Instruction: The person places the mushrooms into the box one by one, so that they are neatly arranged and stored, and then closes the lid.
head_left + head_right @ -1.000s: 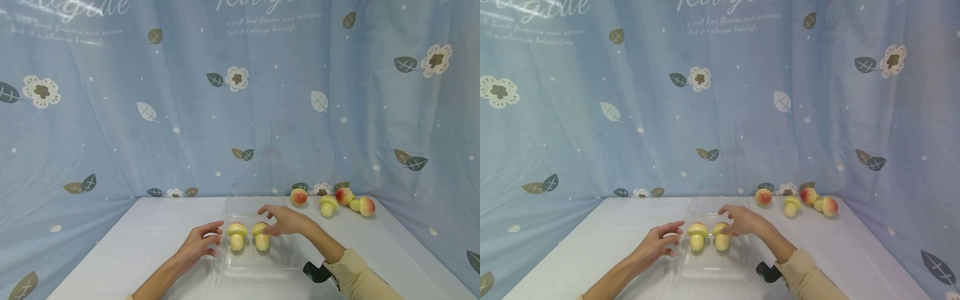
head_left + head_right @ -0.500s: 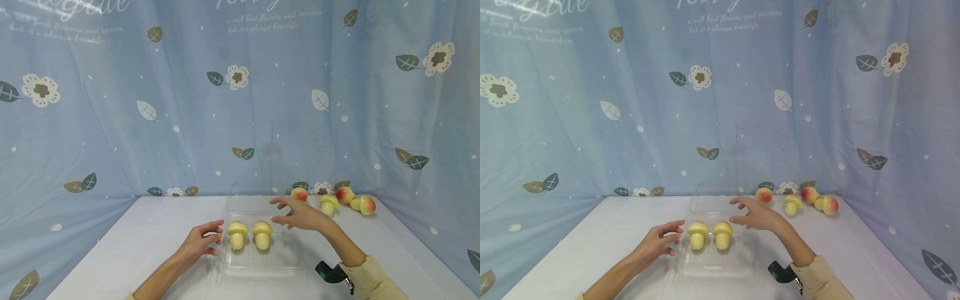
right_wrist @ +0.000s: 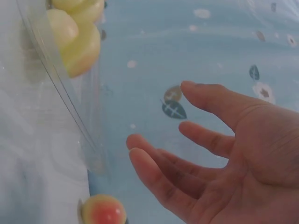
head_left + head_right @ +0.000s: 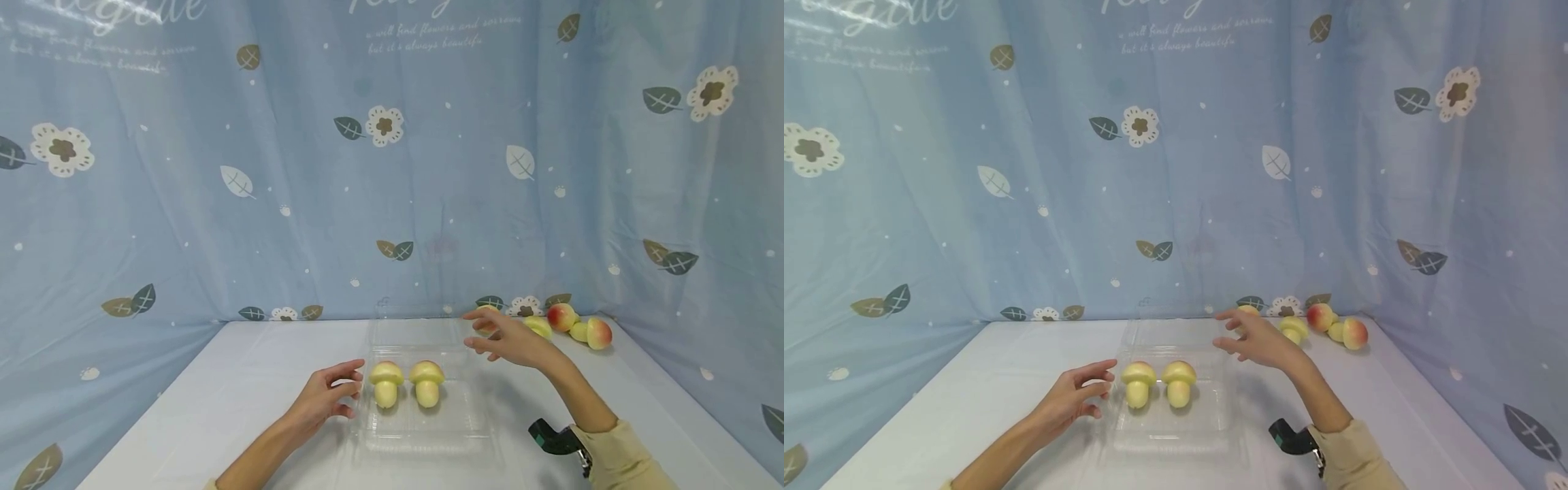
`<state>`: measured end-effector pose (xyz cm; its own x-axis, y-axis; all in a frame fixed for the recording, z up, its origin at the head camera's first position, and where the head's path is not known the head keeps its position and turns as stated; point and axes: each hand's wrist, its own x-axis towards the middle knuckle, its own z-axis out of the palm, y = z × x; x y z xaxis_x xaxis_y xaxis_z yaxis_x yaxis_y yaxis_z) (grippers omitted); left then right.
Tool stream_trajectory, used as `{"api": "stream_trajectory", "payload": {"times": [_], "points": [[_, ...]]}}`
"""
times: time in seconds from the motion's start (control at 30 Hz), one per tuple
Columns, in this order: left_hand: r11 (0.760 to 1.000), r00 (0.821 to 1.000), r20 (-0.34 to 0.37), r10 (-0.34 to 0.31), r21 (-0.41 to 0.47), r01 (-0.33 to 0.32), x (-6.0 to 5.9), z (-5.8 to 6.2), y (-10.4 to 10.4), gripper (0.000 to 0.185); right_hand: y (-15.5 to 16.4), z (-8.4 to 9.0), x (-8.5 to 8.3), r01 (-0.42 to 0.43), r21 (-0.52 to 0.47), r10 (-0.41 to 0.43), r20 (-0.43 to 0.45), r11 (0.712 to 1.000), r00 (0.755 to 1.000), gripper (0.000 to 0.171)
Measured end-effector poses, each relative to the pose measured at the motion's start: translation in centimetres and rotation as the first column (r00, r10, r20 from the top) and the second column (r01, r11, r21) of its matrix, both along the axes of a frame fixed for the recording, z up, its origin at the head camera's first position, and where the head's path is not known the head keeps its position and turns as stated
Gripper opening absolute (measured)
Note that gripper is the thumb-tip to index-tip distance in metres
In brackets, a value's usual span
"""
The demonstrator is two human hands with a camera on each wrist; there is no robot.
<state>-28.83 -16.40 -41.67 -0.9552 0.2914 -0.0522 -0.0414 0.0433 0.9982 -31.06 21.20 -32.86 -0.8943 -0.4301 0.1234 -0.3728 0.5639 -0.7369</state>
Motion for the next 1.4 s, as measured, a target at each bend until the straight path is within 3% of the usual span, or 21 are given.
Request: {"api": "stream_trajectory", "payload": {"times": [0.57,0.9,1.4], "points": [[1.0,1.0,-0.012,-0.006,-0.006,0.006,0.0,0.1,0.0,0.059,3.7,-0.8,-1.8,0.126,-0.011,-0.127,-0.049,0.992,0.991,0.059],[1.0,1.0,-0.004,-0.015,0.005,0.015,0.0,0.0,-0.1,0.06,5.9,-1.8,-2.3,0.15,-0.055,-0.153,-0.049,0.987,0.987,0.058],[1.0,1.0,-0.011,-0.017,0.009,0.017,0.1,-0.1,-0.1,0.059,7.6,-3.6,-3.3,0.305,-0.008,-0.305,-0.065,0.952,0.95,0.066]]}}
